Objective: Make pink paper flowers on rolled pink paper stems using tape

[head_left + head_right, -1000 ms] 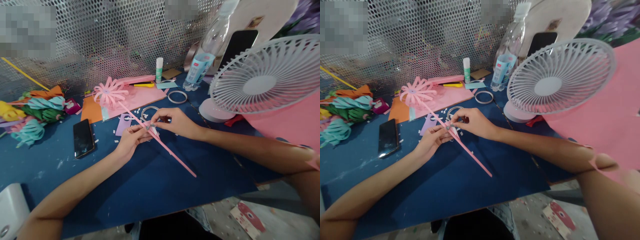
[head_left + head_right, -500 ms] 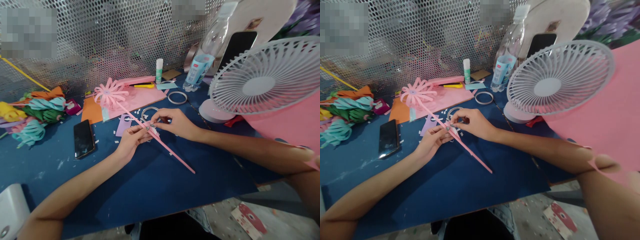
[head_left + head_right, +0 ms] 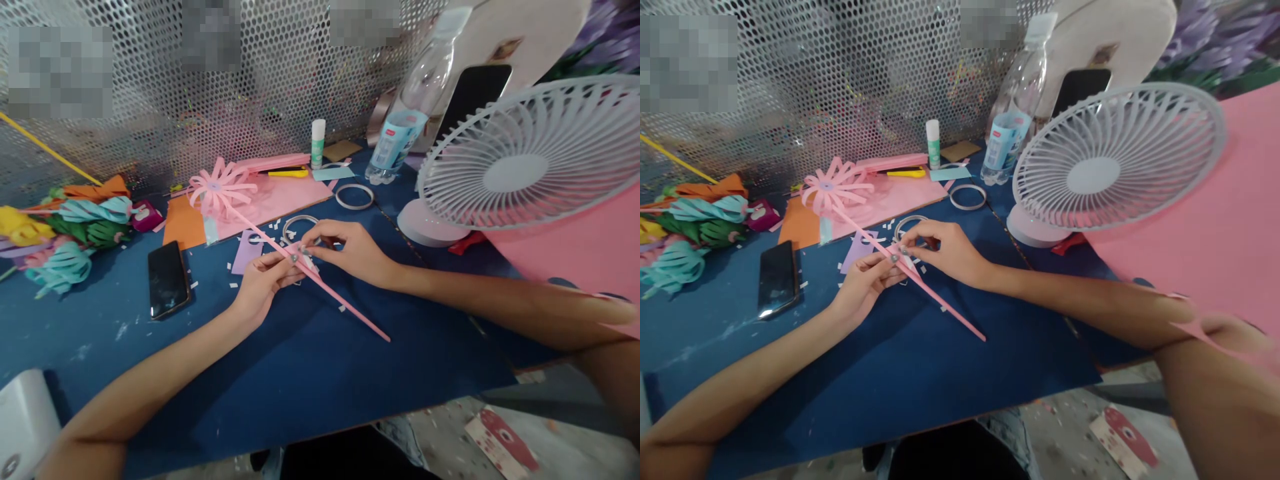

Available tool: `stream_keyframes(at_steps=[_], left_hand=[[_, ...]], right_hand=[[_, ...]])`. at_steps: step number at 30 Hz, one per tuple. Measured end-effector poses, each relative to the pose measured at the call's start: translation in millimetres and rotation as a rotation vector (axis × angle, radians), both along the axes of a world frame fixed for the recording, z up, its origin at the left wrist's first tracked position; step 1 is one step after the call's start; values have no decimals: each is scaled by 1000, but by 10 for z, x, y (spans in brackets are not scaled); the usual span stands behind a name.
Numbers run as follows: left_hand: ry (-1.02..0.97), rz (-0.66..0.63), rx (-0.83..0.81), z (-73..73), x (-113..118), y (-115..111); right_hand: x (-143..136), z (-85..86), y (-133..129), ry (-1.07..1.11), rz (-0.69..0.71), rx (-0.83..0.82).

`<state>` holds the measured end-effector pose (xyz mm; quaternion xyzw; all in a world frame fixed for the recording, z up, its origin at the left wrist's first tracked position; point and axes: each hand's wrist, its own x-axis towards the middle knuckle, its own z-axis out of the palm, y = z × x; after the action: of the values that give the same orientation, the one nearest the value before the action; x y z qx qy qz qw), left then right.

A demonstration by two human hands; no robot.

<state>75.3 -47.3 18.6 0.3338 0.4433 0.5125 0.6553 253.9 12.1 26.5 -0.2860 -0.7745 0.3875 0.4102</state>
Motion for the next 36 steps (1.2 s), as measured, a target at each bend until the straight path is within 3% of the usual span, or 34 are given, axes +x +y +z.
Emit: stream_keyframes(at_steps=[13,27,36], left_hand=[[0,3,40,-49,-15,-19],[-63,24,16,-48,-10,14],[-82,28,4,-58,-35,62]], right_hand=[[-20,-120,-46,87,-52,1],[-20,-135,-47,136,-47,-67],[29,-6,-31,176,50,42]])
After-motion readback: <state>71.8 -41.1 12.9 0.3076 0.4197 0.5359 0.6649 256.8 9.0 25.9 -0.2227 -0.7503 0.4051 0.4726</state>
